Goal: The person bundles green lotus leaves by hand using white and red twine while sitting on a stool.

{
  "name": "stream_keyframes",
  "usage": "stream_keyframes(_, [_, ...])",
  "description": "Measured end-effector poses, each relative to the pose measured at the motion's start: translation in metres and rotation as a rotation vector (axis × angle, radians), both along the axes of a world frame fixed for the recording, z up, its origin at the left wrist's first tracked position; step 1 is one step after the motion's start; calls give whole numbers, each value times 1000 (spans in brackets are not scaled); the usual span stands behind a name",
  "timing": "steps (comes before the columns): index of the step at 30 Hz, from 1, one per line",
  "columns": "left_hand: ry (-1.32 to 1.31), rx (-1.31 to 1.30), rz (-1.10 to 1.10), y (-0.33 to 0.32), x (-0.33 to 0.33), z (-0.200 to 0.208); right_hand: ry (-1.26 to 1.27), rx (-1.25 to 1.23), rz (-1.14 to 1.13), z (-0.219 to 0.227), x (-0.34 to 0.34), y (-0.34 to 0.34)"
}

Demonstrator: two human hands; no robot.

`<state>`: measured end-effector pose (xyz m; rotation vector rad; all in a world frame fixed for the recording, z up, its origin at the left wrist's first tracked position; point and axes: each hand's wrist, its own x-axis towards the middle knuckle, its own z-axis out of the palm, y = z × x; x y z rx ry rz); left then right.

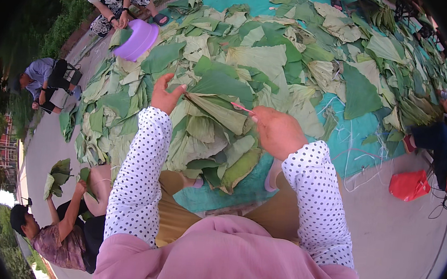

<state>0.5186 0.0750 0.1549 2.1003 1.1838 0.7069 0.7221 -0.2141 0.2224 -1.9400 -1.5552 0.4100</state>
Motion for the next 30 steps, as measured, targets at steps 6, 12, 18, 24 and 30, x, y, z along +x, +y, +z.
stream_keyframes(6, [201,-491,614,-111,-86,-161,-8,-35,53,2,-10,-6])
stream_keyframes(12, [36,-1360,1054,-205,-90,-261,51,-59,47,6,-15,-8])
stream_keyframes(18, [-420,-1483,1049,-157,-73,-284,4,-128,96,9,-27,-12])
stream_keyframes(24, [-368,-1144,1037,-92,2,-155,-67,-160,105,9,-25,-13])
stream_keyframes(30, [-801,-391,327,-57,22,-60,-14,-41,111,13,-29,-3])
